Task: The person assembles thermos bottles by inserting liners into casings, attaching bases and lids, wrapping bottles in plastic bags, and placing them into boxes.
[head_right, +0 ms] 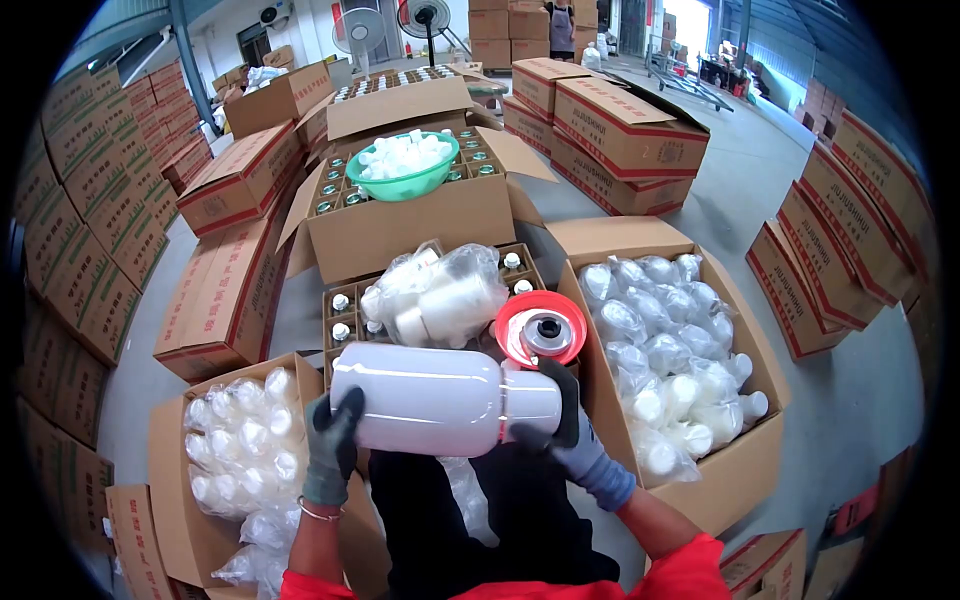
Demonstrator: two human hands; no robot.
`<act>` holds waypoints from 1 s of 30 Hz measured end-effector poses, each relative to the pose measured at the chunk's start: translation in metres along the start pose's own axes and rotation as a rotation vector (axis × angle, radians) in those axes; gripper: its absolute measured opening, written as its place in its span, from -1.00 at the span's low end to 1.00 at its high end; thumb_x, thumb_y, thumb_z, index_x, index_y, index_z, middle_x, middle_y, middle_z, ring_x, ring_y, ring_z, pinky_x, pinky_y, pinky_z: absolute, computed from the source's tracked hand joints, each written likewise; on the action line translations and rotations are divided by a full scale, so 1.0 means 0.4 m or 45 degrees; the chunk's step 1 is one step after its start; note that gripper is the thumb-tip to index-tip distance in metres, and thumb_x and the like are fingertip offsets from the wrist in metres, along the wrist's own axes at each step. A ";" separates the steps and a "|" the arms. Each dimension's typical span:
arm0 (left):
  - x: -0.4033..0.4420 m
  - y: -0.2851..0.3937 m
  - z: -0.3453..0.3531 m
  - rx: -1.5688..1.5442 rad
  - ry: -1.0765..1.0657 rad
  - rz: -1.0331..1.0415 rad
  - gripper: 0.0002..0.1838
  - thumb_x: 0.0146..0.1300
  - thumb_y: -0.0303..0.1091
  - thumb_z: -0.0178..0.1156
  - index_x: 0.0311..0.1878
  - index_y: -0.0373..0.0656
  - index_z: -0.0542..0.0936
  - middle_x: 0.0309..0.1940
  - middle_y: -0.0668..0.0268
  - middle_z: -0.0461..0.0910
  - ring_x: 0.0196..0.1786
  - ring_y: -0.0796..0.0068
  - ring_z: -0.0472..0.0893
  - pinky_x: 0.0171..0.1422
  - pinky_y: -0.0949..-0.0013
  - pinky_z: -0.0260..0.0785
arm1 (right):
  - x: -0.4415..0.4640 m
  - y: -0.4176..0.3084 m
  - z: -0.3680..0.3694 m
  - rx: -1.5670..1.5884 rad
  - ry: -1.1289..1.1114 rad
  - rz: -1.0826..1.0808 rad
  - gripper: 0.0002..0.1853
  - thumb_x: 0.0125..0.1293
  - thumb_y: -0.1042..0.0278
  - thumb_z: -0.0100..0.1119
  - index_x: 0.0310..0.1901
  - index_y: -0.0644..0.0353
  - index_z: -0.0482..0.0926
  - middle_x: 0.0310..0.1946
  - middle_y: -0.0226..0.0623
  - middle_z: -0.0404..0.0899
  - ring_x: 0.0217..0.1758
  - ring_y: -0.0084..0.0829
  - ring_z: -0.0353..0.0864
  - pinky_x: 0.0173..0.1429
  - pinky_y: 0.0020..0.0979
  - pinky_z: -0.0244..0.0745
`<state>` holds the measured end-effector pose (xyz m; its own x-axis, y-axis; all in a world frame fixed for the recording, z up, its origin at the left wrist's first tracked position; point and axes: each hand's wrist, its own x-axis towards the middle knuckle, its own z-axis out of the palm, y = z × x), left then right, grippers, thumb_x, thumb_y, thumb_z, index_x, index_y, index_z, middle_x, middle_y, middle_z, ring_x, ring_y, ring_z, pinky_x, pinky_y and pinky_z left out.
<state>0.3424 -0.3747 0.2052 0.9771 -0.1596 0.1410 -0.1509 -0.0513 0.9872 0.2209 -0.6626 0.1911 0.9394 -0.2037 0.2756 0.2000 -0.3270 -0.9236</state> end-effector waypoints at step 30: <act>0.313 -0.974 -0.312 1.852 0.082 0.033 -0.19 0.00 0.09 0.38 0.31 -0.02 0.38 0.11 -0.02 0.42 0.05 -0.07 0.52 0.08 -0.10 0.34 | 0.099 0.086 0.231 0.355 -0.528 0.312 -0.77 0.43 0.42 0.06 0.05 0.25 0.57 -0.07 -0.28 0.63 -0.03 -0.48 0.60 0.09 -0.43 0.49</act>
<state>0.5425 -0.2517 -0.1523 0.9708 -0.1342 0.1991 -0.1456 -0.9884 0.0438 0.2907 -0.5969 0.1456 0.9874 0.1553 -0.0320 -0.0249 -0.0475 -0.9986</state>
